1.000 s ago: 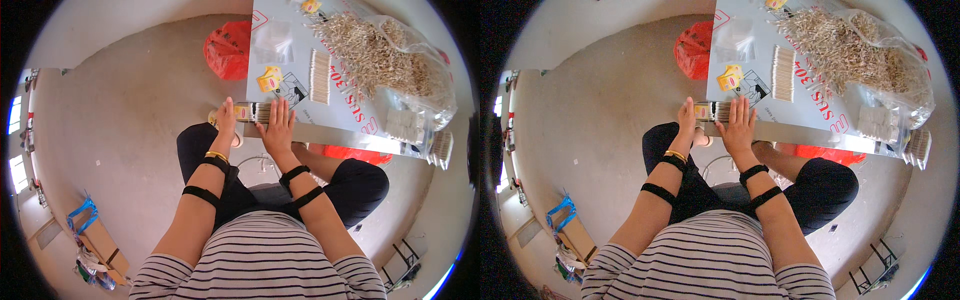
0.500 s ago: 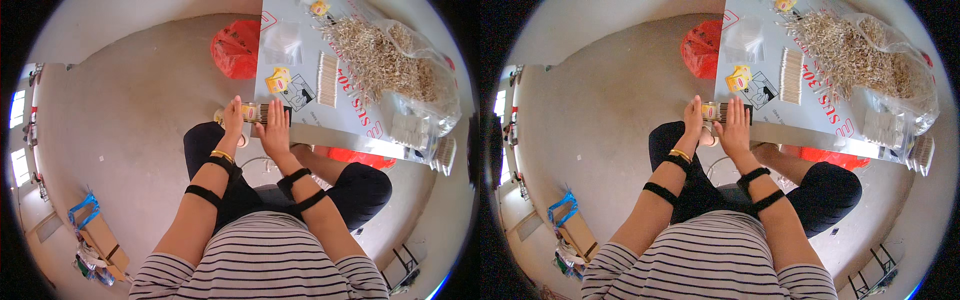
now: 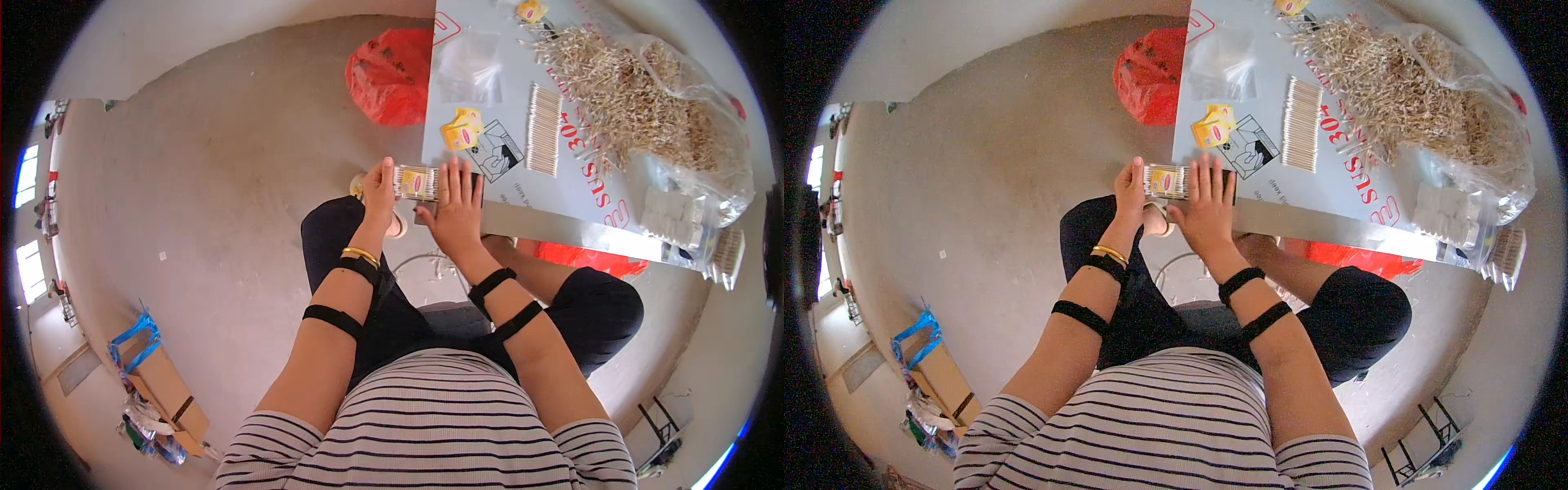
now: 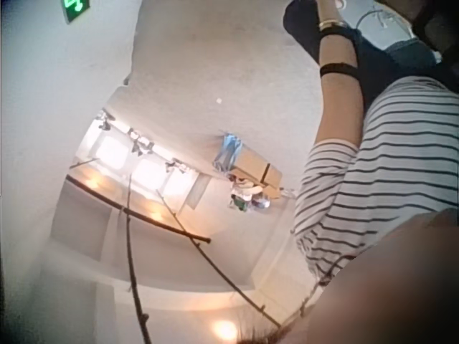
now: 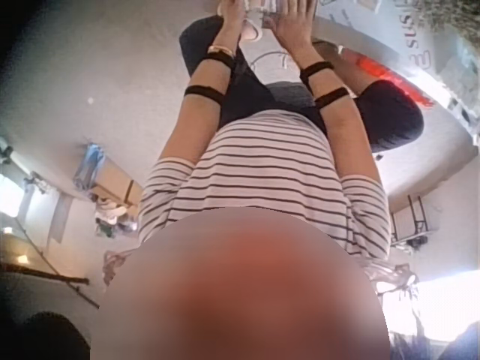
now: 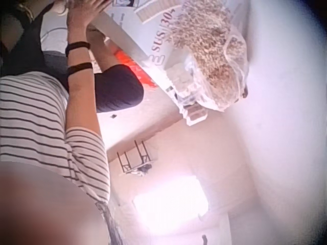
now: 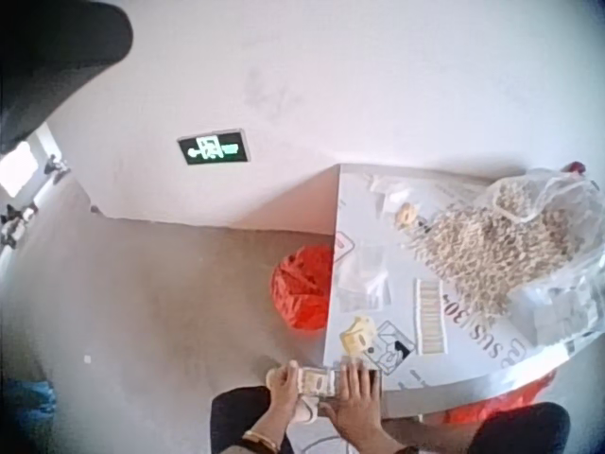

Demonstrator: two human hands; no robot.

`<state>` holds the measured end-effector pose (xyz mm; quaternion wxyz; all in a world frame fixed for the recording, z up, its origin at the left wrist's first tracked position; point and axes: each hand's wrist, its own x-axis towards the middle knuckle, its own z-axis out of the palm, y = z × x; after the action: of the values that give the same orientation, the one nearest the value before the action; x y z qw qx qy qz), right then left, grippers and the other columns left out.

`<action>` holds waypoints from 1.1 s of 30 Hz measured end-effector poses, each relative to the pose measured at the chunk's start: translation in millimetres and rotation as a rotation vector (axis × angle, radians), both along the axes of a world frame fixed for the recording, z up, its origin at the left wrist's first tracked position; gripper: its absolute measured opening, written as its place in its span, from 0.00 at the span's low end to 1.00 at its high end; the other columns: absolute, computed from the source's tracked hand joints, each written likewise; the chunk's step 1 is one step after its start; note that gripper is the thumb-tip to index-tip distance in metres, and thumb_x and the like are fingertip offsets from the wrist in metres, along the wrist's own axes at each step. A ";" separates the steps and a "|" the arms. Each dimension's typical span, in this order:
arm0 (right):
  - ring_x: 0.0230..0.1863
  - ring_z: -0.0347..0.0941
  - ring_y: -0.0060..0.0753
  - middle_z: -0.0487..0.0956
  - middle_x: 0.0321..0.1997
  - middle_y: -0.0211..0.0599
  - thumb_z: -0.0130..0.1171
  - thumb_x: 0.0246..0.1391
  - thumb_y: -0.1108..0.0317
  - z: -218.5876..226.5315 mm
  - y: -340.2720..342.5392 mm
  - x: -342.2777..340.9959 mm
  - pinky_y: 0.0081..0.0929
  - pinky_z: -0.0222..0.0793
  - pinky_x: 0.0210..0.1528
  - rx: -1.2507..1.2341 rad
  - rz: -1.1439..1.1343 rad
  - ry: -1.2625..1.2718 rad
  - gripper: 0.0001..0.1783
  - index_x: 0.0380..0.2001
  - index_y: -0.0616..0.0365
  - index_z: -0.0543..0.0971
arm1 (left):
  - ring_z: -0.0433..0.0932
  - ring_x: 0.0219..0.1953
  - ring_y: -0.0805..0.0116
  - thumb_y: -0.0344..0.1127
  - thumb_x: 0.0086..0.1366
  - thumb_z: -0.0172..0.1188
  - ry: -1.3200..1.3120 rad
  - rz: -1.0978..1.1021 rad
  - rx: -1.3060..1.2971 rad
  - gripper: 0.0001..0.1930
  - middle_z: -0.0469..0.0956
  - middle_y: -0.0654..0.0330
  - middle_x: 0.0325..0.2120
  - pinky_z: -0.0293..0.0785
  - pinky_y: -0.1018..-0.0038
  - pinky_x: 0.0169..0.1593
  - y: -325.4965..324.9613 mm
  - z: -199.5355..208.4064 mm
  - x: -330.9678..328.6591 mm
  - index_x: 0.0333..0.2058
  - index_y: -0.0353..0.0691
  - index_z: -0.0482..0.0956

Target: The person arranges cotton swabs into a row on a metal surface, places a label on top, and slides the bundle into a plastic bag. After placing the small bag into a larger one, the person gathers more swabs from a pile to begin a new row.

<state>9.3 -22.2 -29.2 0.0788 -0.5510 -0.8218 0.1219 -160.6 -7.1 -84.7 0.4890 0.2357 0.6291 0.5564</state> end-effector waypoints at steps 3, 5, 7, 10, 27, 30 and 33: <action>0.82 0.36 0.60 0.45 0.82 0.56 0.56 0.61 0.38 0.7 -2.5 -14.9 0.64 0.30 0.78 -0.014 0.008 0.061 0.55 0.75 0.69 0.51 | 0.66 0.17 0.83 0.53 0.77 0.54 0.085 -0.013 0.021 0.23 0.68 0.72 0.18 0.61 0.79 0.20 1.6 -0.4 -3.5 0.26 0.44 0.72; 0.83 0.35 0.58 0.45 0.82 0.56 0.57 0.60 0.38 2.7 -2.2 -17.7 0.64 0.30 0.78 -0.026 -0.003 0.035 0.56 0.75 0.71 0.50 | 0.66 0.17 0.82 0.53 0.77 0.53 0.103 -0.023 0.041 0.23 0.67 0.72 0.18 0.61 0.79 0.20 2.6 -0.7 -4.8 0.26 0.44 0.72; 0.83 0.34 0.58 0.44 0.82 0.56 0.57 0.60 0.39 4.2 -2.9 -18.3 0.64 0.30 0.78 -0.031 -0.010 0.021 0.56 0.74 0.71 0.50 | 0.66 0.17 0.82 0.53 0.77 0.53 0.120 -0.034 0.064 0.23 0.67 0.71 0.18 0.61 0.78 0.20 1.2 0.7 -6.4 0.26 0.43 0.72; 0.83 0.35 0.55 0.44 0.82 0.55 0.57 0.61 0.40 3.8 -1.1 -9.5 0.62 0.29 0.79 -0.053 -0.006 0.053 0.54 0.75 0.69 0.50 | 0.67 0.18 0.81 0.52 0.78 0.53 0.252 -0.095 0.032 0.22 0.67 0.70 0.18 0.62 0.78 0.20 1.6 9.5 -5.6 0.26 0.43 0.73; 0.70 0.60 0.58 0.62 0.73 0.51 0.59 0.62 0.61 30.8 -0.3 178.3 0.52 0.57 0.71 0.107 -0.369 0.145 0.37 0.73 0.50 0.62 | 0.73 0.52 0.52 0.36 0.67 0.61 0.804 -0.077 0.337 0.16 0.75 0.50 0.47 0.69 0.58 0.57 -14.9 95.1 47.1 0.51 0.36 0.75; 0.66 0.64 0.55 0.65 0.70 0.47 0.60 0.61 0.61 30.3 15.2 180.7 0.50 0.61 0.67 0.128 -0.326 0.101 0.36 0.72 0.41 0.66 | 0.72 0.54 0.47 0.34 0.61 0.64 0.822 -0.555 0.502 0.21 0.73 0.49 0.51 0.68 0.54 0.58 -6.9 103.4 99.9 0.53 0.37 0.74; 0.63 0.66 0.51 0.67 0.67 0.43 0.61 0.59 0.61 30.4 27.9 180.9 0.49 0.63 0.65 0.131 -0.301 0.062 0.35 0.70 0.37 0.68 | 0.72 0.55 0.47 0.34 0.59 0.66 0.948 -0.841 0.399 0.26 0.72 0.50 0.53 0.69 0.55 0.57 -2.9 103.3 143.1 0.56 0.37 0.73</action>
<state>190.2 5.7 1.2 0.1570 -0.6575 -0.7334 0.0720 -17.5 -10.0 18.6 0.2818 0.7665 0.5153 0.2600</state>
